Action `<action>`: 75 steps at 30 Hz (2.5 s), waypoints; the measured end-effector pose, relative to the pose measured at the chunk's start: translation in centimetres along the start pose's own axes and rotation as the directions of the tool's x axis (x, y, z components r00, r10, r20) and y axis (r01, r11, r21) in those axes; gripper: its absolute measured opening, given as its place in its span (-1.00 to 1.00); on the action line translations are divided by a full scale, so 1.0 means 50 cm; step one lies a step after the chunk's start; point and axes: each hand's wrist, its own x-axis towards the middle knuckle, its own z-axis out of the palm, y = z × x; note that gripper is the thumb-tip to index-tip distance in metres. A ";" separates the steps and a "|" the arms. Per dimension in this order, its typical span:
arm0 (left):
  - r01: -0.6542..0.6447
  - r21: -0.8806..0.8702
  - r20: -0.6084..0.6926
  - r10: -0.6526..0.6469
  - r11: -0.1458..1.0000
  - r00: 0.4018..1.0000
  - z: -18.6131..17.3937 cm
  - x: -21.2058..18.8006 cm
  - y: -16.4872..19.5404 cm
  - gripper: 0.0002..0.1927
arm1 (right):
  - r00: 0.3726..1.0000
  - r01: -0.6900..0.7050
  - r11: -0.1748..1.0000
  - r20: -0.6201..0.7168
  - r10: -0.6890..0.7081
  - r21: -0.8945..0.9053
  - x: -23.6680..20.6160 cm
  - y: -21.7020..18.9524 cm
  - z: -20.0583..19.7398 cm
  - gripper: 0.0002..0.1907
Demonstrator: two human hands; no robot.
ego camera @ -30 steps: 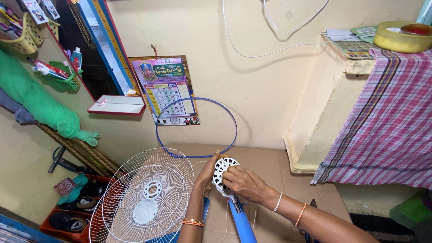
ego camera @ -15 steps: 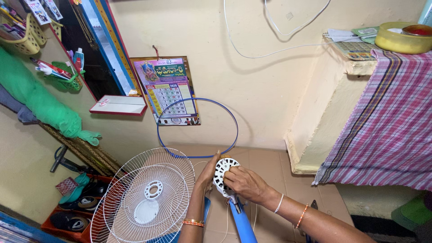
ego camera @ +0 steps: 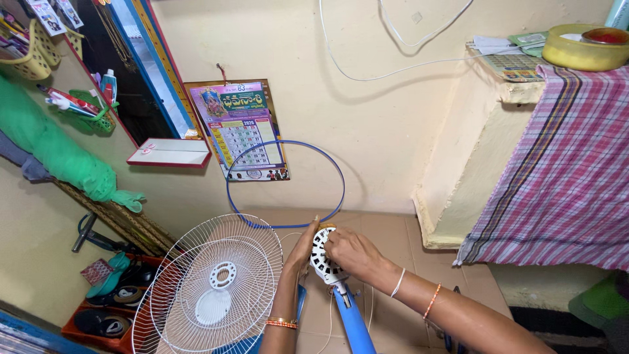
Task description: The person uses a screwdriver to adjust the internal components of a disassembled electric fan motor. They then reattach the motor housing and rotate the motor to inspect the assembly. The fan blades and cage remain on the table.
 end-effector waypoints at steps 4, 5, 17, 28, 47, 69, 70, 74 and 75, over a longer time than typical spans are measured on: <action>-0.003 0.014 -0.034 0.003 1.000 0.999 -0.006 0.001 -0.004 -0.37 | 0.998 -0.044 0.996 -0.050 0.048 0.074 0.004 -0.005 -0.022 -0.86; 0.018 0.015 -0.064 -0.017 1.000 0.998 -0.006 0.001 -0.001 -0.38 | 0.996 -0.035 0.995 -0.075 0.042 0.089 0.003 -0.008 -0.028 -0.85; -0.001 -0.042 0.019 0.002 0.999 1.000 -0.007 -0.011 0.004 -0.41 | 0.989 0.072 0.989 -0.139 -0.054 0.130 -0.023 -0.043 -0.037 -0.84; -0.005 -0.051 0.044 0.007 0.999 0.999 -0.014 -0.001 -0.007 -0.43 | 0.982 0.129 0.988 -0.153 -0.114 0.089 -0.028 -0.029 -0.032 -0.88; -0.007 0.036 -0.029 0.008 0.999 1.000 0.000 -0.002 -0.001 -0.40 | 0.990 0.140 0.987 -0.020 -0.141 -0.075 -0.014 -0.017 0.015 -0.89; -0.008 0.027 -0.046 0.009 1.000 0.999 -0.012 -0.017 0.005 -0.38 | 0.992 0.100 0.991 -0.080 -0.093 0.089 -0.024 -0.043 -0.044 -0.82; -0.006 0.028 -0.056 0.008 1.000 0.998 -0.012 -0.017 0.006 -0.39 | 0.992 0.104 0.991 -0.084 -0.097 0.087 -0.024 -0.043 -0.042 -0.84; -0.009 0.006 -0.054 0.009 1.000 0.998 -0.012 -0.016 0.004 -0.42 | 0.990 0.118 0.989 -0.094 -0.110 0.084 -0.025 -0.037 -0.033 -0.87; -0.010 0.008 -0.057 0.011 1.000 0.998 -0.012 -0.015 0.003 -0.42 | 0.989 0.119 0.989 -0.096 -0.110 0.084 -0.025 -0.036 -0.031 -0.87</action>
